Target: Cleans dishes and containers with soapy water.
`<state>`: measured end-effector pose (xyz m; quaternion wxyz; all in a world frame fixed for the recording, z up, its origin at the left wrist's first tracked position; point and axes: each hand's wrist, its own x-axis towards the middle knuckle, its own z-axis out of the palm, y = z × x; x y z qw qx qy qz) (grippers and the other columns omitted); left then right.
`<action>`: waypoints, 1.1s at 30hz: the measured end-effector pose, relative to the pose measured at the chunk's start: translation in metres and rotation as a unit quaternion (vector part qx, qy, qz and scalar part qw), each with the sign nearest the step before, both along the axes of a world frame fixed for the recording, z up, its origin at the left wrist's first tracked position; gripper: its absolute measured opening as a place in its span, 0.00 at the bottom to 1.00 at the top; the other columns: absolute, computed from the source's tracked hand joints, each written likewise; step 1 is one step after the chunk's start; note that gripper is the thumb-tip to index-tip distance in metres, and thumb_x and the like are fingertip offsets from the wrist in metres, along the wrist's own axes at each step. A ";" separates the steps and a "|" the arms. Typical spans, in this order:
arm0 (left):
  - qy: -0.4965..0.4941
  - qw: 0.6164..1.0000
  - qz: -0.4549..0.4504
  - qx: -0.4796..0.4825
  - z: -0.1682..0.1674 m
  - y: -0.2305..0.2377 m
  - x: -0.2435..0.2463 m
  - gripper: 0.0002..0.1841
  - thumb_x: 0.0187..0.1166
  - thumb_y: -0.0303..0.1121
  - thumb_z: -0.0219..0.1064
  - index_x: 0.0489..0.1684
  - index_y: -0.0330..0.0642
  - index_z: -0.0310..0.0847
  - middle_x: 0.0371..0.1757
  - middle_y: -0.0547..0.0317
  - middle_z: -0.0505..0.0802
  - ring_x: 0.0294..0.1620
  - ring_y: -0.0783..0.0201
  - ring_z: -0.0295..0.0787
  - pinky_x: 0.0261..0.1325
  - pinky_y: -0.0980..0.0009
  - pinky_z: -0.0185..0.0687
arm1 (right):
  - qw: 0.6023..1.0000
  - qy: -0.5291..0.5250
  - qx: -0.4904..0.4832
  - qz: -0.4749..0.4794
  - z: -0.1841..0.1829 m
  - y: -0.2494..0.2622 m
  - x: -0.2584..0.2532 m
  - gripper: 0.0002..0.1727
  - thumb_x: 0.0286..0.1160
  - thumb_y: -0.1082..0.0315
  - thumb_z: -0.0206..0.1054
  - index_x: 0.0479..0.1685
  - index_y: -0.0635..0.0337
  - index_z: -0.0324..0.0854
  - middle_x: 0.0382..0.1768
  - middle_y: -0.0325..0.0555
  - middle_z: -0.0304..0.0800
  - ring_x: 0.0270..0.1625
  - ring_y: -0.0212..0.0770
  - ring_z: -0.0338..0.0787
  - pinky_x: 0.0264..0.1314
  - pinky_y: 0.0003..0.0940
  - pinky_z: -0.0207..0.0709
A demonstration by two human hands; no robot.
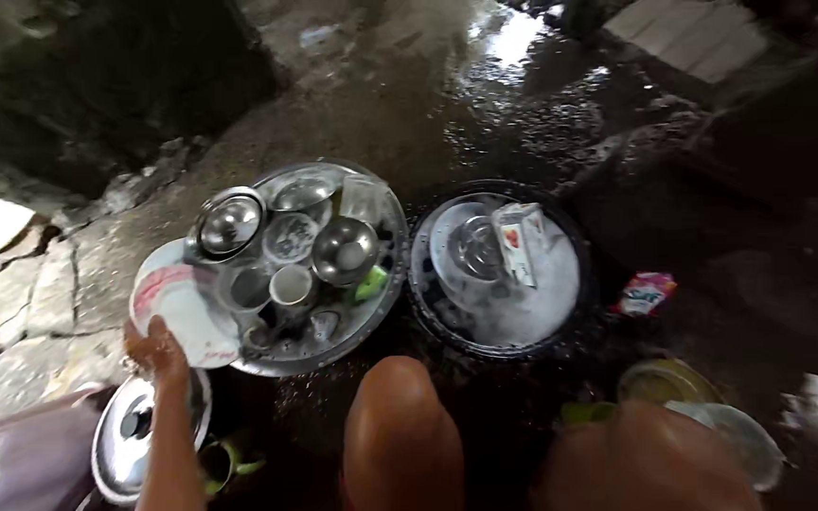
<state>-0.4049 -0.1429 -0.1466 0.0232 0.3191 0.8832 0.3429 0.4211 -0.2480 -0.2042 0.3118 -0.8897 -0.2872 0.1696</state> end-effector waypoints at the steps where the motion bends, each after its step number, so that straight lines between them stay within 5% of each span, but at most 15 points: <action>1: 0.027 1.000 -0.002 -0.006 0.004 0.006 0.002 0.30 0.91 0.37 0.52 0.88 0.27 0.56 0.86 0.26 0.66 0.89 0.35 0.58 0.90 0.45 0.50 | 0.999 0.003 -0.047 0.019 -0.007 -0.006 0.003 0.35 0.89 0.54 0.56 0.79 0.79 0.63 0.66 0.76 0.80 0.62 0.58 0.87 0.69 0.51 0.77; 5: 0.188 0.975 -0.120 0.012 0.040 0.045 0.069 0.35 0.91 0.42 0.50 0.90 0.24 0.49 0.89 0.20 0.56 0.91 0.25 0.44 0.91 0.38 0.37 | 0.975 -0.002 -0.192 0.107 -0.026 -0.024 0.014 0.27 0.87 0.61 0.61 0.72 0.79 0.73 0.68 0.85 0.76 0.73 0.79 0.76 0.75 0.73 0.63; 7: 0.223 0.936 -0.274 0.004 0.042 0.060 0.139 0.30 0.91 0.38 0.49 0.84 0.21 0.60 0.84 0.20 0.66 0.88 0.26 0.56 0.88 0.36 0.46 | 0.954 0.026 -0.258 0.151 -0.036 -0.025 0.019 0.24 0.84 0.66 0.65 0.69 0.78 0.76 0.67 0.85 0.77 0.73 0.80 0.75 0.75 0.75 0.62; 10: 0.131 0.847 -0.514 -0.034 0.000 0.073 0.258 0.16 0.84 0.28 0.60 0.58 0.23 0.86 0.60 0.28 0.90 0.66 0.33 0.86 0.71 0.40 0.77 | 0.903 0.061 -0.361 0.224 -0.050 -0.015 0.016 0.21 0.85 0.64 0.66 0.67 0.74 0.80 0.65 0.78 0.82 0.71 0.75 0.80 0.75 0.71 0.66; 12: -0.022 0.790 -0.580 -0.199 -0.036 0.085 0.319 0.21 0.92 0.32 0.49 0.69 0.26 0.81 0.67 0.33 0.88 0.72 0.41 0.84 0.78 0.48 0.72 | 0.882 0.046 -0.396 0.252 -0.060 -0.010 0.014 0.20 0.84 0.64 0.66 0.64 0.73 0.83 0.66 0.76 0.83 0.72 0.73 0.80 0.76 0.70 0.65; 14: -0.203 0.770 -0.508 -0.329 -0.070 0.100 0.356 0.22 0.92 0.31 0.48 0.78 0.26 0.70 0.74 0.31 0.82 0.76 0.43 0.79 0.80 0.51 0.70 | 0.878 0.012 -0.408 0.250 -0.069 -0.010 0.014 0.20 0.83 0.65 0.67 0.63 0.74 0.83 0.66 0.76 0.82 0.73 0.73 0.80 0.75 0.70 0.66; 16: -0.294 0.782 -0.400 -0.377 -0.095 0.111 0.377 0.23 0.89 0.30 0.54 0.77 0.23 0.67 0.73 0.28 0.80 0.76 0.40 0.77 0.79 0.48 0.70 | 0.887 -0.015 -0.396 0.236 -0.080 -0.014 0.016 0.23 0.82 0.66 0.67 0.67 0.77 0.79 0.69 0.79 0.79 0.75 0.75 0.77 0.78 0.69 0.64; 19: -0.432 0.783 -0.269 -0.357 -0.124 0.115 0.395 0.21 0.79 0.21 0.63 0.69 0.23 0.70 0.63 0.33 0.82 0.61 0.46 0.80 0.63 0.50 0.76 | 0.904 0.010 -0.387 0.180 -0.094 -0.024 0.013 0.30 0.84 0.67 0.65 0.78 0.79 0.68 0.73 0.83 0.73 0.77 0.77 0.74 0.80 0.68 0.63; 21: -0.487 0.776 -0.225 -0.332 -0.132 0.109 0.401 0.20 0.83 0.22 0.61 0.72 0.22 0.70 0.68 0.30 0.81 0.67 0.44 0.79 0.69 0.48 0.74 | 0.899 0.050 -0.411 0.146 -0.086 -0.025 -0.003 0.31 0.85 0.68 0.62 0.81 0.80 0.61 0.77 0.82 0.68 0.81 0.75 0.70 0.83 0.63 0.61; 25: -0.475 0.796 -0.202 -0.316 -0.149 0.105 0.405 0.22 0.90 0.29 0.56 0.77 0.20 0.66 0.77 0.27 0.75 0.78 0.39 0.72 0.79 0.46 0.67 | 0.912 0.062 -0.391 0.103 -0.092 -0.026 -0.009 0.34 0.81 0.74 0.64 0.85 0.78 0.58 0.80 0.82 0.64 0.84 0.76 0.66 0.85 0.63 0.59; 28: -0.439 0.838 -0.204 -0.253 -0.145 0.111 0.402 0.20 0.88 0.25 0.56 0.73 0.18 0.69 0.74 0.24 0.77 0.77 0.37 0.73 0.78 0.45 0.67 | 0.920 0.022 -0.374 0.118 -0.099 -0.030 -0.002 0.30 0.80 0.72 0.66 0.78 0.81 0.66 0.74 0.84 0.71 0.78 0.78 0.73 0.79 0.67 0.64; 30: -0.393 0.856 -0.227 -0.249 -0.136 0.118 0.393 0.17 0.84 0.23 0.59 0.65 0.18 0.75 0.67 0.24 0.82 0.71 0.38 0.79 0.74 0.45 0.71 | 0.926 0.036 -0.356 0.122 -0.068 -0.025 -0.017 0.29 0.81 0.70 0.67 0.75 0.83 0.68 0.72 0.84 0.74 0.78 0.77 0.74 0.81 0.66 0.63; 33: -0.321 0.858 -0.293 -0.274 -0.108 0.129 0.373 0.20 0.81 0.24 0.62 0.70 0.22 0.74 0.68 0.26 0.83 0.72 0.37 0.80 0.74 0.44 0.72 | 0.920 0.108 -0.364 0.099 -0.006 -0.012 -0.038 0.30 0.82 0.70 0.65 0.79 0.80 0.66 0.76 0.80 0.72 0.82 0.72 0.71 0.86 0.62 0.57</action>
